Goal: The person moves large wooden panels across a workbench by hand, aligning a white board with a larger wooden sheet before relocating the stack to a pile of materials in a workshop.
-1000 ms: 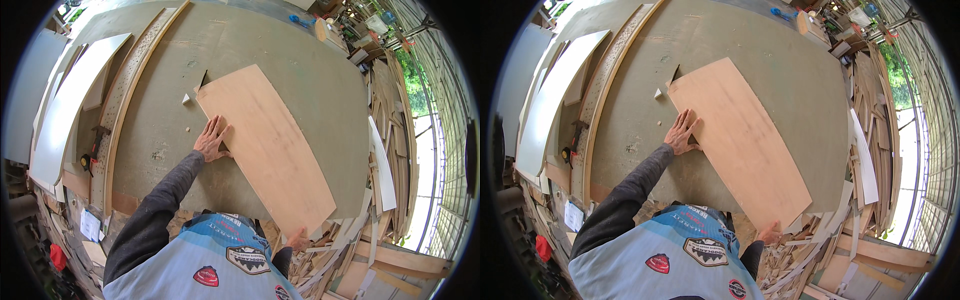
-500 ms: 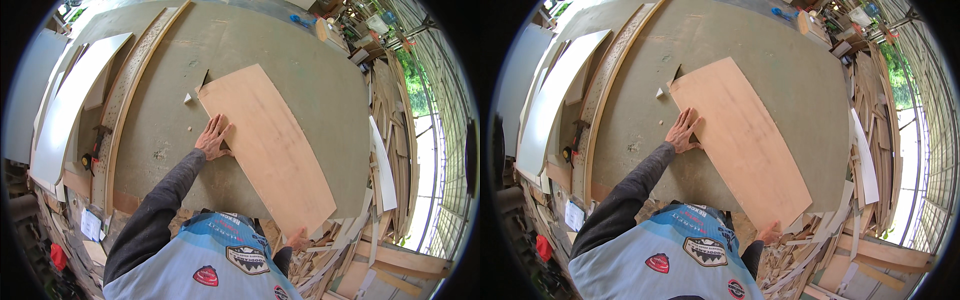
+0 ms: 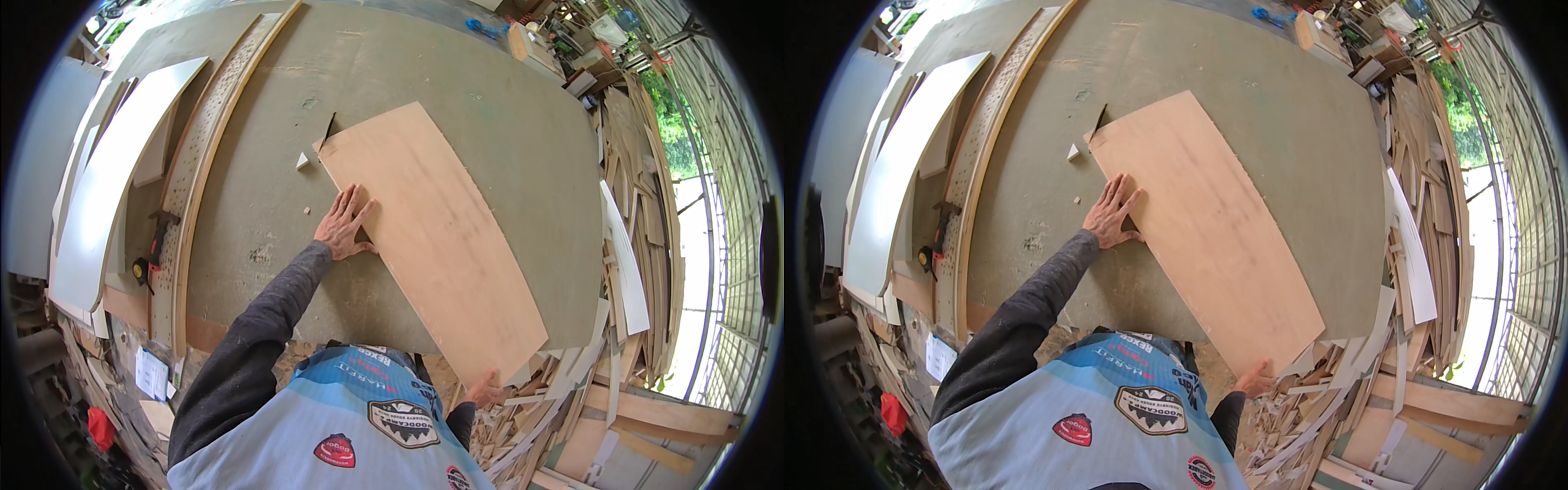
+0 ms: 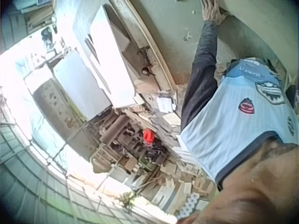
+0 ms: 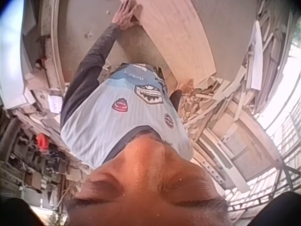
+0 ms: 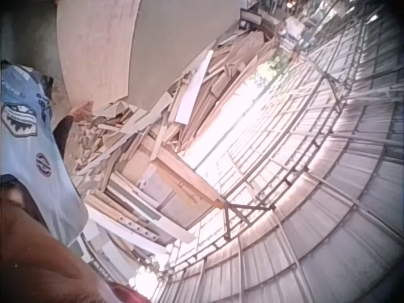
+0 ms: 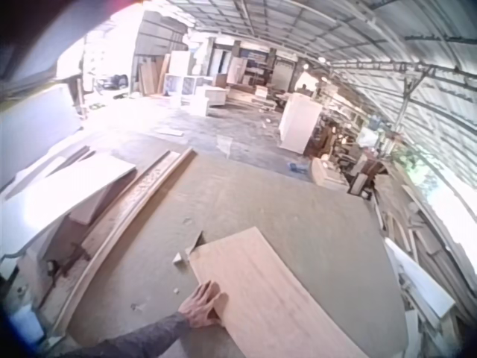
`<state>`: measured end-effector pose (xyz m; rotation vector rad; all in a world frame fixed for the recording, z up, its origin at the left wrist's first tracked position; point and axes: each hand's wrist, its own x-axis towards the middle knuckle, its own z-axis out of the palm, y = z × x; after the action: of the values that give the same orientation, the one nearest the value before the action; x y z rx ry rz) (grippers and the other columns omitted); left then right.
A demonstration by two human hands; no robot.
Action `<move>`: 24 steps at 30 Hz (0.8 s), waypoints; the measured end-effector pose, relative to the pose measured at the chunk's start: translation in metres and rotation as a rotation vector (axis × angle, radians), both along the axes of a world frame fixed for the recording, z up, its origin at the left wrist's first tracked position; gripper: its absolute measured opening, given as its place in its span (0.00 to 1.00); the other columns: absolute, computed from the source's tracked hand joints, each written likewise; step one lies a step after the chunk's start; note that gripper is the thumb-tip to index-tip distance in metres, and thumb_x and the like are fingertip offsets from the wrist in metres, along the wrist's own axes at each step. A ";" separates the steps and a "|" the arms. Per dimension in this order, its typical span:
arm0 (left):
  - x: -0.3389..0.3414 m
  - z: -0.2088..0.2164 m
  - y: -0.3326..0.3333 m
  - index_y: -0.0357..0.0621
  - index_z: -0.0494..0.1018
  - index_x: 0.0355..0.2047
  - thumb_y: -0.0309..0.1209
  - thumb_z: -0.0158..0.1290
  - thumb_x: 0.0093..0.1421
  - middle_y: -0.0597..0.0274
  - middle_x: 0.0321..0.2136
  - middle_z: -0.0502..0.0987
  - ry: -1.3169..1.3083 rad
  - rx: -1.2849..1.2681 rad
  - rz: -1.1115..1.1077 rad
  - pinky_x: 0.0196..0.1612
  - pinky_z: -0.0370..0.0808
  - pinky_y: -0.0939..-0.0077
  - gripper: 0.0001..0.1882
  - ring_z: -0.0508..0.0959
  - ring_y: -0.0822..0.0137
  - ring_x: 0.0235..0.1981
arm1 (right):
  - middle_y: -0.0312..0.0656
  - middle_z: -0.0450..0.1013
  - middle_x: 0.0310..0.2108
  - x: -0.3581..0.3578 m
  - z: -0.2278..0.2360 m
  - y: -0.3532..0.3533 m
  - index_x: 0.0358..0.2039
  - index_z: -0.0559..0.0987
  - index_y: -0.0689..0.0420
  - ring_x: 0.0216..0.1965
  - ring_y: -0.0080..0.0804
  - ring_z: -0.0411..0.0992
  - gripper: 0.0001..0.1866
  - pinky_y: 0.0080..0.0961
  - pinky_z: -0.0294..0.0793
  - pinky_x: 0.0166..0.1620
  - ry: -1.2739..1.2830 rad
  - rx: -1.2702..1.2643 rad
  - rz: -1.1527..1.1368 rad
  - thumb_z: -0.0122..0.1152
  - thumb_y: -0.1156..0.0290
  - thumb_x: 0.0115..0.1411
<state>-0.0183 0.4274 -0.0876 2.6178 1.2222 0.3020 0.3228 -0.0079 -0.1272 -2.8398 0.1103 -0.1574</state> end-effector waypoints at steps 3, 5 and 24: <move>-0.003 0.001 0.000 0.51 0.46 0.68 0.72 0.49 0.44 0.40 0.68 0.39 0.011 -0.008 -0.005 0.71 0.39 0.57 0.60 0.39 0.46 0.70 | 0.62 0.61 0.54 -0.010 0.004 0.002 0.59 0.61 0.64 0.53 0.57 0.64 0.49 0.49 0.68 0.51 -0.004 -0.018 -0.010 0.46 0.30 0.55; -0.003 0.002 0.000 0.51 0.46 0.68 0.72 0.49 0.44 0.40 0.68 0.40 0.007 -0.002 -0.010 0.71 0.40 0.57 0.59 0.39 0.47 0.70 | 0.62 0.62 0.54 -0.013 0.006 0.000 0.59 0.61 0.64 0.52 0.58 0.65 0.49 0.49 0.68 0.51 -0.001 -0.009 -0.013 0.47 0.29 0.55; -0.012 0.007 0.004 0.53 0.45 0.68 0.71 0.52 0.42 0.42 0.68 0.40 -0.002 -0.007 -0.045 0.71 0.41 0.58 0.60 0.40 0.47 0.70 | 0.62 0.60 0.57 -0.057 0.043 0.013 0.59 0.59 0.69 0.59 0.55 0.59 0.50 0.46 0.64 0.57 0.128 0.008 -0.077 0.50 0.33 0.56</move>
<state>-0.0306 0.4316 -0.0808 2.6341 1.1593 0.2915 0.2661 0.0050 -0.0842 -2.8377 0.2472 0.0082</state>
